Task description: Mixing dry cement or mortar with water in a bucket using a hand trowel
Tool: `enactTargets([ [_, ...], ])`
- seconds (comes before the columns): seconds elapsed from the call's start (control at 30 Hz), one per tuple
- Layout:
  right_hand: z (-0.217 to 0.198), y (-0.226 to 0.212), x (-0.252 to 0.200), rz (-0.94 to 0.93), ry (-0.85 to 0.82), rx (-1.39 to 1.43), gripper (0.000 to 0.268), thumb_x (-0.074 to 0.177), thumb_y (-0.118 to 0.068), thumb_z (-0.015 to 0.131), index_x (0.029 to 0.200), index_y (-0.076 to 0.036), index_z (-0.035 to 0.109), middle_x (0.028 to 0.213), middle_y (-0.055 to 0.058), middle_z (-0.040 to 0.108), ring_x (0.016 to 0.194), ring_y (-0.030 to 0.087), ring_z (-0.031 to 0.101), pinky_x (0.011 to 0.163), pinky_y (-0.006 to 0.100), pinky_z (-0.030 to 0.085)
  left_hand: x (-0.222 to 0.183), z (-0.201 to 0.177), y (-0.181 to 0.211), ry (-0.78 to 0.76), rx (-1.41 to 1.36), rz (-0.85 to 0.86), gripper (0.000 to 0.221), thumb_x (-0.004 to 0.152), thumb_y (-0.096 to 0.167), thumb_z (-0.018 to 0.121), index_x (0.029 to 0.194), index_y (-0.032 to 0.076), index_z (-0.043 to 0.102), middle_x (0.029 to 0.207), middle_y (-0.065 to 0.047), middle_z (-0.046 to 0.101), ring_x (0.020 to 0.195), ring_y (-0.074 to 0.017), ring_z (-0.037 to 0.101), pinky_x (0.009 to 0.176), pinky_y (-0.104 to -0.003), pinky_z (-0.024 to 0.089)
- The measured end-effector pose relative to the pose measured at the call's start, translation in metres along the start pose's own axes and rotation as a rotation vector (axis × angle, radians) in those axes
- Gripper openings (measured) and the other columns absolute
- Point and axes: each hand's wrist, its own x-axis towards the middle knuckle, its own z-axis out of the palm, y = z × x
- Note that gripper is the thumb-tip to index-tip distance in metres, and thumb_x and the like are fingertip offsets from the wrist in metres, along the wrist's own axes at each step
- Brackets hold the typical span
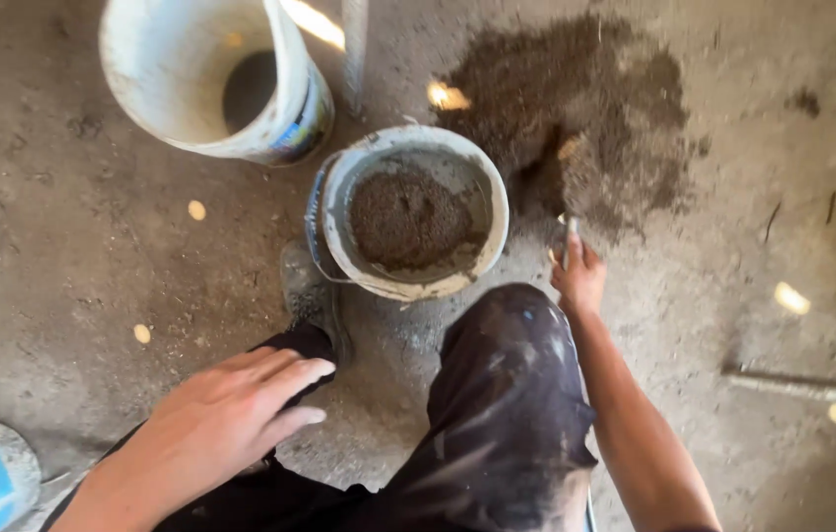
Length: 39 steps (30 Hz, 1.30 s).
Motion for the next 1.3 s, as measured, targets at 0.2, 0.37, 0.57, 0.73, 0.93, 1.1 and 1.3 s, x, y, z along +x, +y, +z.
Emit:
enactTargets([
  [0.2, -0.016, -0.095, -0.053, -0.116, -0.112, -0.008, 0.033, 0.108, -0.032, 0.053, 0.114, -0.003, 0.066, 0.074, 0.002, 0.052, 0.045, 0.003, 0.035, 0.038, 0.019, 0.021, 0.021, 0.006, 0.007, -0.05, 0.03, 0.141, 0.043, 0.097, 0.043, 0.067, 0.129, 0.015, 0.058, 0.101, -0.004, 0.068, 0.095, -0.0279, 0.066, 0.079, -0.045, 0.054],
  [0.37, -0.029, -0.128, -0.074, -0.169, -0.218, -0.306, 0.025, 0.114, -0.025, 0.053, 0.121, -0.006, 0.068, 0.081, 0.011, 0.06, 0.048, 0.007, 0.048, 0.035, 0.02, 0.045, 0.053, 0.016, 0.005, -0.033, -0.059, 0.195, 0.044, 0.095, 0.036, 0.067, 0.127, 0.006, 0.066, 0.118, -0.03, 0.069, 0.105, -0.0475, 0.069, 0.084, -0.058, 0.057],
  [0.57, 0.021, -0.182, -0.128, -0.242, -0.427, -0.541, 0.026, 0.104, -0.017, 0.064, 0.081, -0.003, 0.068, 0.043, 0.008, 0.039, 0.028, 0.012, 0.033, 0.022, 0.026, 0.032, 0.149, -0.004, -0.029, 0.258, 0.005, 0.067, 0.022, 0.09, 0.024, 0.076, 0.096, 0.003, 0.072, 0.081, -0.013, 0.071, 0.077, -0.0314, 0.075, 0.061, -0.041, 0.061],
  [0.73, 0.069, -0.155, -0.113, -0.706, -0.535, -1.497, 0.035, 0.101, -0.043, 0.06, 0.12, -0.017, 0.072, 0.095, 0.015, 0.077, 0.089, 0.041, 0.075, 0.077, 0.056, 0.06, 0.239, 0.042, -0.1, 0.318, 0.065, 0.026, 0.021, 0.09, 0.029, 0.076, 0.102, 0.011, 0.076, 0.09, -0.01, 0.074, 0.087, -0.0298, 0.074, 0.074, -0.039, 0.06],
  [0.93, 0.024, -0.175, -0.103, -0.95, -0.339, -1.564, 0.038, 0.103, -0.037, 0.063, 0.135, -0.016, 0.069, 0.111, 0.011, 0.076, 0.092, 0.036, 0.075, 0.079, 0.049, 0.059, 0.281, 0.092, -0.136, 0.143, 0.095, -0.132, 0.009, 0.09, 0.023, 0.073, 0.088, 0.015, 0.072, 0.09, -0.008, 0.07, 0.089, -0.0291, 0.068, 0.073, -0.043, 0.055],
  [1.1, -0.057, -0.176, -0.118, -0.791, -0.259, -1.372, 0.03, 0.108, -0.026, 0.06, 0.13, -0.008, 0.07, 0.087, 0.018, 0.07, 0.071, 0.041, 0.066, 0.062, 0.049, 0.049, 0.264, 0.099, -0.106, -0.004, -0.054, -0.192, 0.043, 0.089, 0.005, 0.072, 0.13, 0.017, 0.068, 0.158, -0.024, 0.04, 0.142, -0.041, 0.042, 0.12, -0.051, 0.034],
  [1.3, -0.152, -0.102, -0.118, -0.451, -0.011, -1.28, 0.041, 0.112, -0.04, 0.055, 0.134, -0.01, 0.073, 0.089, 0.021, 0.074, 0.087, 0.044, 0.07, 0.079, 0.05, 0.05, 0.257, 0.155, -0.121, 0.073, 0.154, 0.082, 0.041, 0.085, 0.029, 0.085, 0.115, 0.01, 0.063, 0.139, -0.016, 0.046, 0.117, -0.0347, 0.053, 0.087, -0.049, 0.056],
])
